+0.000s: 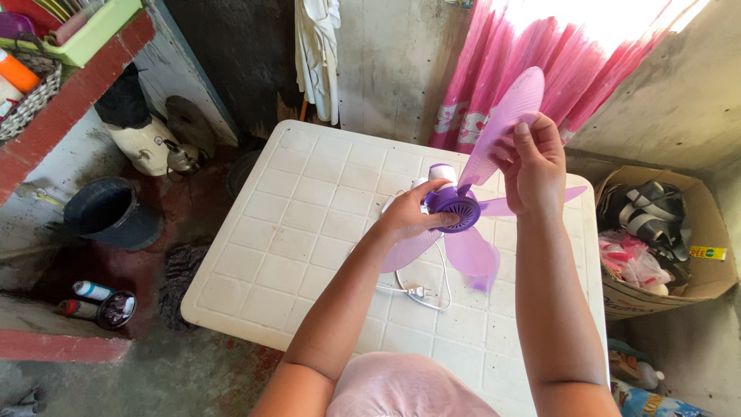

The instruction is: The person assembles a small electric fan by attaching multiple pink fan blades to the purple motor housing on a white table. They insert each blade into the hub, rotate the assembly to check fit, and then handle the power cord and switch.

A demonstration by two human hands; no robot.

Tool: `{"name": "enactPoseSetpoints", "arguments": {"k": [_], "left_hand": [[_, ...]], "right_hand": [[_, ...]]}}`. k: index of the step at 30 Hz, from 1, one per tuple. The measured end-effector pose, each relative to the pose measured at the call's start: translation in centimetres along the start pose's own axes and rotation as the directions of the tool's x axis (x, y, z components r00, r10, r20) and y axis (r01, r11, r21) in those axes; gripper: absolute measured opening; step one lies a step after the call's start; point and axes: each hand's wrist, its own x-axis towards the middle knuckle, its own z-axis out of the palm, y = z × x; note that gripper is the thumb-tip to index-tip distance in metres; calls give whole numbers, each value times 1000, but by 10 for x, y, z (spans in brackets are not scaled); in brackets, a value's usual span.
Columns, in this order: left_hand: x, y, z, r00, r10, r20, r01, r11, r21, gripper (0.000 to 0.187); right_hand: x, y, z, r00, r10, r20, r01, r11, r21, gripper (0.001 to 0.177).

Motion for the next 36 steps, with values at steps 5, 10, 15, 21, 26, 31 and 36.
{"name": "enactPoseSetpoints", "arguments": {"k": [5,10,15,21,26,31,36], "left_hand": [[0,5,-1,1000,-23,0,23,999,30,88],[-1,7,-3,999,-35,8,35,999,13,89],[0,9,-3,998,-54,11,54,998,30,89],[1,9,-2,995,-96,30,97,995,-24,93],[1,6,-2,998,-54,25,56,997,-60,93],[1,6,-3,999,-42,29,46,984,-171,90],[0,11,-4,995,-82,52,94,949,-303,86]], "right_hand": [[1,4,0,999,40,-14,-40,999,1,6],[3,10,-4,997,64,-37,-64,998,-13,8],[7,6,-6,1000,15,8,-15,997,-76,26],[10,-2,7,979,-198,45,171,686,-707,102],[9,7,17,896,-330,297,408,347,-844,114],[11,8,14,926,-280,253,356,422,-834,120],[9,6,16,940,-246,236,330,487,-809,117]]}}
